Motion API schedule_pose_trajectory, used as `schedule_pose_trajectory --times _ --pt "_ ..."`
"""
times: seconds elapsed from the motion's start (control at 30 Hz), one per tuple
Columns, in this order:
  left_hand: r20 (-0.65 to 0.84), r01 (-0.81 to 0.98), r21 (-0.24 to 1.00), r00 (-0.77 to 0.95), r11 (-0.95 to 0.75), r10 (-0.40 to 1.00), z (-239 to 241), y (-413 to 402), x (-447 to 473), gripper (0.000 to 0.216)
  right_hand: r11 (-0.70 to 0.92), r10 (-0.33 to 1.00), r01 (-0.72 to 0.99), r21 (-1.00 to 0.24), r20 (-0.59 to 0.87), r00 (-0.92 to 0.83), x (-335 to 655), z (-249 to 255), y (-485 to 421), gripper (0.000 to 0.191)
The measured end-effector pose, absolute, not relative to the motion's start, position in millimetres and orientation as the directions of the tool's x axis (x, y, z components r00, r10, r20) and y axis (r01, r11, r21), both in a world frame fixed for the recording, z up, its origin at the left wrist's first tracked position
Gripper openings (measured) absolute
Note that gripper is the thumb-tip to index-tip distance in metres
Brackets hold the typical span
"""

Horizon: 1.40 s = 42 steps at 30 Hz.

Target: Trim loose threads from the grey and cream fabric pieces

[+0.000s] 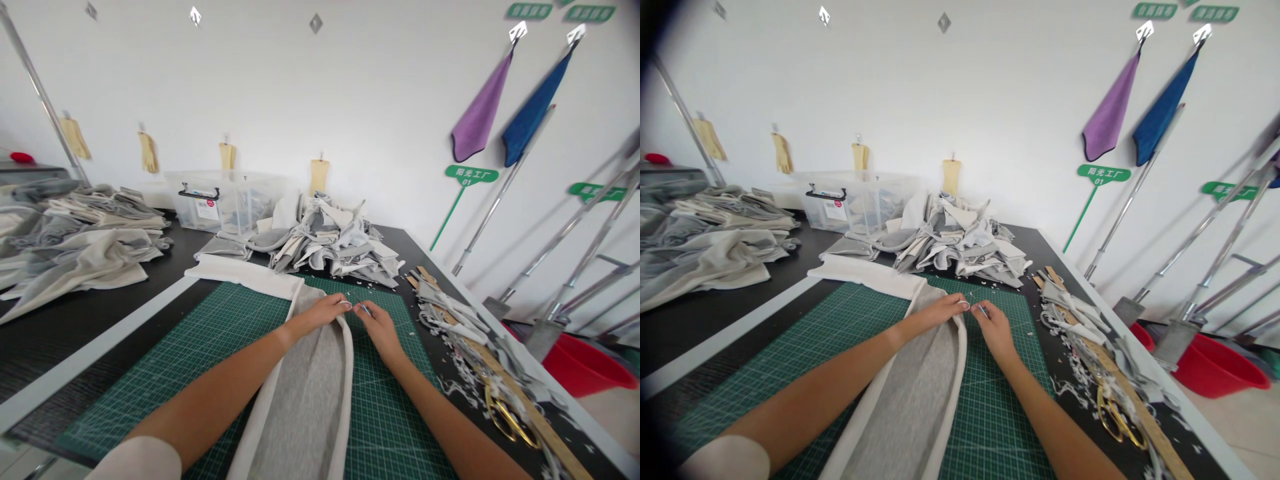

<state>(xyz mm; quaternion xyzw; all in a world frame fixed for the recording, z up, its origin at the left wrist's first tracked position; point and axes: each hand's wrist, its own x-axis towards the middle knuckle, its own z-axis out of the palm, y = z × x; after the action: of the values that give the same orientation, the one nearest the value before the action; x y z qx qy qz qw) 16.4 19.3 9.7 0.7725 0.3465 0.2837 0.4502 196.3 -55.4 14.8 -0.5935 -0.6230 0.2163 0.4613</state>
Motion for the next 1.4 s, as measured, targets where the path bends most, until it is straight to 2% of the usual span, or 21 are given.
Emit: schedule_pose_trajectory --times 0.2,0.5,0.7,1.23,1.4 --pt "0.116 0.230 0.914 0.645 -0.336 0.756 11.4 20.9 10.7 0.031 0.201 0.946 0.544 -0.814 0.305 0.107 196.1 13.8 -53.8 0.037" --pt "0.151 0.202 0.907 0.663 -0.370 0.733 13.3 20.0 9.4 0.035 0.178 0.962 0.543 -0.821 0.261 0.079 192.4 19.4 -60.1 0.042" --pt "0.203 0.075 0.943 0.644 -0.325 0.738 13.8 17.9 10.6 0.031 0.170 0.955 0.581 -0.796 0.278 0.101 187.1 22.8 -66.4 0.046" --pt "0.196 0.141 0.920 0.644 -0.367 0.740 11.1 19.6 9.1 0.028 0.156 0.952 0.730 -0.666 0.298 0.068 181.7 22.8 -72.0 0.045" --pt "0.188 0.098 0.938 0.664 -0.333 0.724 12.5 21.1 8.3 0.025 0.149 0.957 0.750 -0.645 0.284 0.054 181.8 23.2 -73.0 0.045"
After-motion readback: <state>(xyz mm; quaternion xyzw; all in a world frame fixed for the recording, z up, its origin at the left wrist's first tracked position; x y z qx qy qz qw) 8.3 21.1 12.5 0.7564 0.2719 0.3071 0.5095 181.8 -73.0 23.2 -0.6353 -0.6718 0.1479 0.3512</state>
